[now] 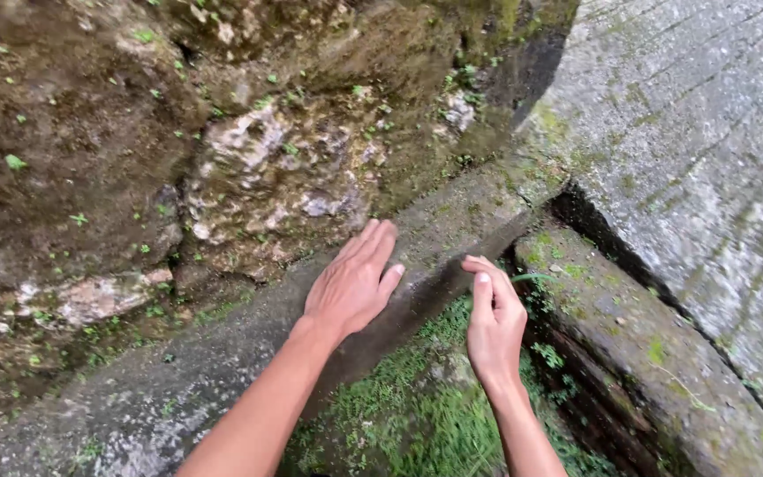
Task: The person is removing weeds and moss from a stone wall and collecting them in a red dustpan.
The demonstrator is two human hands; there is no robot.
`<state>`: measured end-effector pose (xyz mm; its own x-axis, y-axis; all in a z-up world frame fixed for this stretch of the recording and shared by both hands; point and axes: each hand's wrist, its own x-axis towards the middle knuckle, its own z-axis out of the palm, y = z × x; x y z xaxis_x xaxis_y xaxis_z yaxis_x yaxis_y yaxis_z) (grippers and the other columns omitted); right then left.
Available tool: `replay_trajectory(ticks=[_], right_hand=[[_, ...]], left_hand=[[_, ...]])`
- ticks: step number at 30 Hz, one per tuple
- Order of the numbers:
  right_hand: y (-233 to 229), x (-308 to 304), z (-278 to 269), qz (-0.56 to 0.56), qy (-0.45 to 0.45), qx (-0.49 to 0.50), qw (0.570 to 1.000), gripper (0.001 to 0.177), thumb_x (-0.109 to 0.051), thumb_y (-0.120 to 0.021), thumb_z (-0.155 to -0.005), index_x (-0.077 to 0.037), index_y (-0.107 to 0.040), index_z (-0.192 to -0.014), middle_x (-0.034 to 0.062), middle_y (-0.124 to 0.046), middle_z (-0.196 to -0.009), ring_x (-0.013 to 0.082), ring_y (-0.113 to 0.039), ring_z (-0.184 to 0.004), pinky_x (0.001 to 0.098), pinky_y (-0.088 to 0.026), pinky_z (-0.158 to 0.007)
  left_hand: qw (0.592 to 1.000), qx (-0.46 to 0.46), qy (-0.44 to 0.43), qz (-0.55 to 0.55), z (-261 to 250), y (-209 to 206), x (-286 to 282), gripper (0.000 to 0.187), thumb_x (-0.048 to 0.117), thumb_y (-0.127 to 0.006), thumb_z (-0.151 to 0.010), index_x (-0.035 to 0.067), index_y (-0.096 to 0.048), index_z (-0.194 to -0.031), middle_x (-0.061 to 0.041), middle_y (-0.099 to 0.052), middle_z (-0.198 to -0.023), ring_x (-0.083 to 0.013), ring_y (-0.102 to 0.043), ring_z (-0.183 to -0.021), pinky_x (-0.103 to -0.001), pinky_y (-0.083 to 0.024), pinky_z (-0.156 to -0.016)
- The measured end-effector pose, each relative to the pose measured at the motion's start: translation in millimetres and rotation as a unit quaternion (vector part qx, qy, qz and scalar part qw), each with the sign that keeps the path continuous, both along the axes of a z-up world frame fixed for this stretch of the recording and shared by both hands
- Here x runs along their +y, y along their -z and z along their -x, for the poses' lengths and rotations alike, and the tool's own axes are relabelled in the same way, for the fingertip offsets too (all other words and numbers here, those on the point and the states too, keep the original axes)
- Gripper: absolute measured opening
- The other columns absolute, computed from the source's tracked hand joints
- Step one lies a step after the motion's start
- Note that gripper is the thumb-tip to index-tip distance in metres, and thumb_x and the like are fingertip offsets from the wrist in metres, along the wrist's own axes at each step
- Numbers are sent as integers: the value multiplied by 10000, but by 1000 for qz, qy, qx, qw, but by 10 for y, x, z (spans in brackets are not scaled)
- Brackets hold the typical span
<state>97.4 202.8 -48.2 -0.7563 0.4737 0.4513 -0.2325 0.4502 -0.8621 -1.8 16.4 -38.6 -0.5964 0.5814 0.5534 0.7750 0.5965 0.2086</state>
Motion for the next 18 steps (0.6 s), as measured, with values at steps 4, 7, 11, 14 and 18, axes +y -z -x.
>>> replay_trajectory(ticks=[4,7,11,14,18], right_hand=[[-122,52,-96,54,41,-6,998,331,-193,-459,-1067,-16,-719,-1171,108,-721,-1268,213,-654,-1217,345,-462,-1080],[-115,14,-170,91,79,-62,991,341,-209,-468,-1043,-46,-707,-1222,93,-740,-1238,200,-676,-1178,340,-491,-1045],[-256,-11,-286,67,77,3,995,443,-182,-465,-1031,-39,-514,-1447,135,-635,-1383,243,-595,-1269,371,-421,-1076],[-207,104,-255,124,80,-59,987,448,-215,-462,-1043,-71,-545,-1459,149,-663,-1370,276,-624,-1234,387,-463,-1057],[-229,185,-272,125,92,-61,986,468,-248,-443,-1036,-78,-526,-1464,137,-568,-1488,244,-545,-1343,379,-403,-1120]], left_hand=[[991,91,-73,60,-344,-357,456,623,442,-496,-1032,-85,-511,-1364,-283,-501,-1458,-422,-409,-1419,-537,-297,-1155],[939,-327,69,81,-554,-738,652,498,380,-467,-999,82,-612,-1370,-100,-616,-1399,-302,-527,-1341,-419,-347,-1222],[993,-19,-116,11,-241,-184,820,527,445,-475,-968,45,-653,-1262,-197,-601,-1329,-353,-568,-1237,-487,-445,-1096],[997,2,-66,27,-430,-414,860,535,457,-516,-923,65,-661,-1257,-212,-550,-1360,-399,-497,-1261,-533,-378,-1089],[957,-286,-1,-46,-277,-347,863,446,387,-448,-1018,187,-689,-1336,-65,-670,-1406,-263,-609,-1316,-423,-425,-1222]])
